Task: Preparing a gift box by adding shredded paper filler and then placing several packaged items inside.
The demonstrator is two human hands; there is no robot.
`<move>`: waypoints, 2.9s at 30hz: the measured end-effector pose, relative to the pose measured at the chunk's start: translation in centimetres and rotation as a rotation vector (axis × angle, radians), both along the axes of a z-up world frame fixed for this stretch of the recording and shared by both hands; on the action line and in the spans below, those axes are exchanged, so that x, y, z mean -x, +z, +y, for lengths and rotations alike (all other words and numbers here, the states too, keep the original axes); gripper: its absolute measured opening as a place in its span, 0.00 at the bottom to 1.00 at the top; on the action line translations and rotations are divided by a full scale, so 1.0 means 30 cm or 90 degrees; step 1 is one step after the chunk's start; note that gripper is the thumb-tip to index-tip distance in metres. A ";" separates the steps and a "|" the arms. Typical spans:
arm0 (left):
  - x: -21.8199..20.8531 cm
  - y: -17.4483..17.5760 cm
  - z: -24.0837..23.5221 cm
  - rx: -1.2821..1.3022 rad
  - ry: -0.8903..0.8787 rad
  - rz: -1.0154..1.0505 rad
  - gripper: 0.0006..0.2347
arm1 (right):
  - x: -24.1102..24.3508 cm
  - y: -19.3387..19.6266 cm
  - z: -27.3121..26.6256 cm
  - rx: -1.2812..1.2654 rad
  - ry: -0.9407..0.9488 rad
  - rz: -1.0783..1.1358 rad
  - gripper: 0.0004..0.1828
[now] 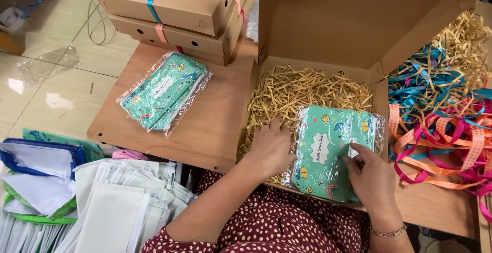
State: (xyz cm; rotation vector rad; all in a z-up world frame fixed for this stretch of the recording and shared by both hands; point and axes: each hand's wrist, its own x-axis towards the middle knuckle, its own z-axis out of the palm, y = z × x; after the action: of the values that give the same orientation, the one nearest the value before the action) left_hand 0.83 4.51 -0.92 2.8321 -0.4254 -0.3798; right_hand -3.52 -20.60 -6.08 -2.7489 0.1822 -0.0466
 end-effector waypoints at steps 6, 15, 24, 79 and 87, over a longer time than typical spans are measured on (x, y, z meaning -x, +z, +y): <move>0.012 0.076 0.031 0.010 -0.059 0.199 0.23 | -0.003 0.003 0.008 0.025 -0.009 0.012 0.24; -0.001 0.076 0.125 0.151 -0.056 0.092 0.18 | -0.038 0.090 0.087 0.143 0.025 -0.044 0.23; -0.220 -0.149 0.611 0.232 0.287 -0.394 0.05 | -0.193 0.181 0.387 -0.006 0.233 -0.053 0.21; 0.016 0.306 0.399 0.506 0.222 0.061 0.23 | -0.269 0.347 0.409 -0.595 0.069 0.186 0.09; 0.019 0.173 0.191 0.315 0.167 0.263 0.15 | -0.108 0.152 0.244 -0.475 0.006 0.161 0.26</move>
State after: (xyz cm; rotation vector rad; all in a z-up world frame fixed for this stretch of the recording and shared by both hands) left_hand 0.27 10.23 4.29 2.2161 -0.0464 -0.6770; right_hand -0.29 -13.30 -1.52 -2.0020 0.2038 0.3107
